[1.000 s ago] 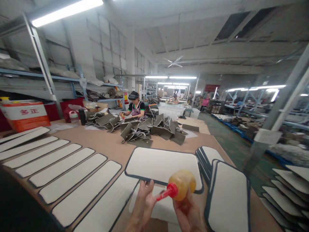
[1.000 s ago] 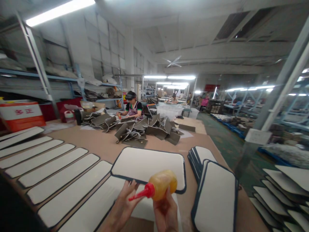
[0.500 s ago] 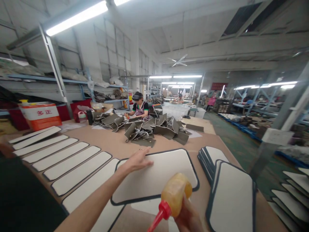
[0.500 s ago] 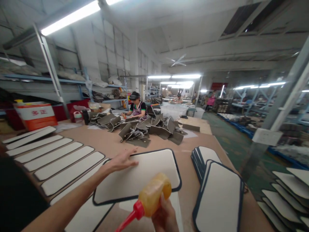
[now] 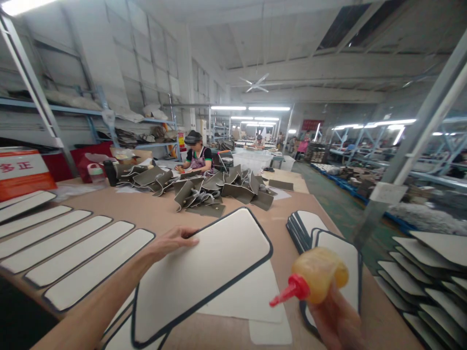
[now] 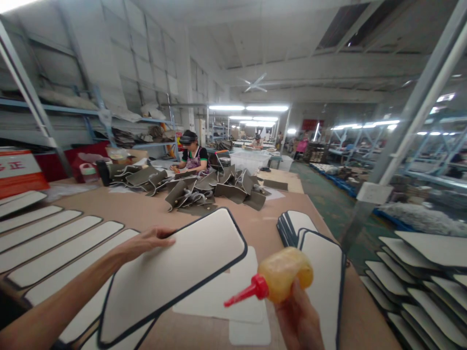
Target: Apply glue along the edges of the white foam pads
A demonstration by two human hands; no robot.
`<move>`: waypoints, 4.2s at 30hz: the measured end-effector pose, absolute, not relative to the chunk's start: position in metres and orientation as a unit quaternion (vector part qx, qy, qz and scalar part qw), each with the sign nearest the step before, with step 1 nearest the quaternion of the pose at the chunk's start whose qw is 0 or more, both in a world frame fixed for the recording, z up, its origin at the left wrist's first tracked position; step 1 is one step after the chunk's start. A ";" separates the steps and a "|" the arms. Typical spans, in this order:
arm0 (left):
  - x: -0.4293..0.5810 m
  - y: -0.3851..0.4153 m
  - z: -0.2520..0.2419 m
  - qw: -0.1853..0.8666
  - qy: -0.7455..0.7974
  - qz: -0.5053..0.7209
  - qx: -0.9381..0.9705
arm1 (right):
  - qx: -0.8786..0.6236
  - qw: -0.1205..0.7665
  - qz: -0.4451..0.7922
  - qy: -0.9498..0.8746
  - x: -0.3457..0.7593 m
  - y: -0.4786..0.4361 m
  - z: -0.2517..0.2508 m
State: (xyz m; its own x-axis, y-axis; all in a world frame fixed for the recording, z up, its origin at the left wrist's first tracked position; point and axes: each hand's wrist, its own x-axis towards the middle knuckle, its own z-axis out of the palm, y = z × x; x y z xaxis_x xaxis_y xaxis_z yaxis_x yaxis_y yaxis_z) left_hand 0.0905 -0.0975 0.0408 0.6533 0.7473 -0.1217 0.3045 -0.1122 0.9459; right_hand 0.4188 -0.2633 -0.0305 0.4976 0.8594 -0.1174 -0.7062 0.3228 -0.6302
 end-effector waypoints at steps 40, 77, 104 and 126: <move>0.093 -0.130 0.080 0.564 0.373 0.071 0.733 | -0.325 0.792 0.378 -0.352 0.464 -0.246 0.048; 0.074 -0.131 0.050 0.669 0.338 0.144 0.646 | -0.342 0.827 0.325 -0.306 0.453 -0.263 0.024; 0.074 -0.147 -0.015 0.730 0.357 0.277 0.513 | -0.309 0.893 0.208 -0.253 0.406 -0.257 0.000; 0.074 -0.159 -0.021 0.707 0.398 0.325 0.485 | -0.336 0.857 0.247 -0.302 0.376 -0.253 -0.014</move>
State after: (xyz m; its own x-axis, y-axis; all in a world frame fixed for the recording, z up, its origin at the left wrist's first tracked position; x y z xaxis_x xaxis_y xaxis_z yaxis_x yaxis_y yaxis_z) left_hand 0.0744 -0.1589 -0.0212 0.4715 0.8464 -0.2478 -0.0729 0.3174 0.9455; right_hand 0.3763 -0.2525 -0.0136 0.6955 0.6261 0.3525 -0.2196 0.6523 -0.7255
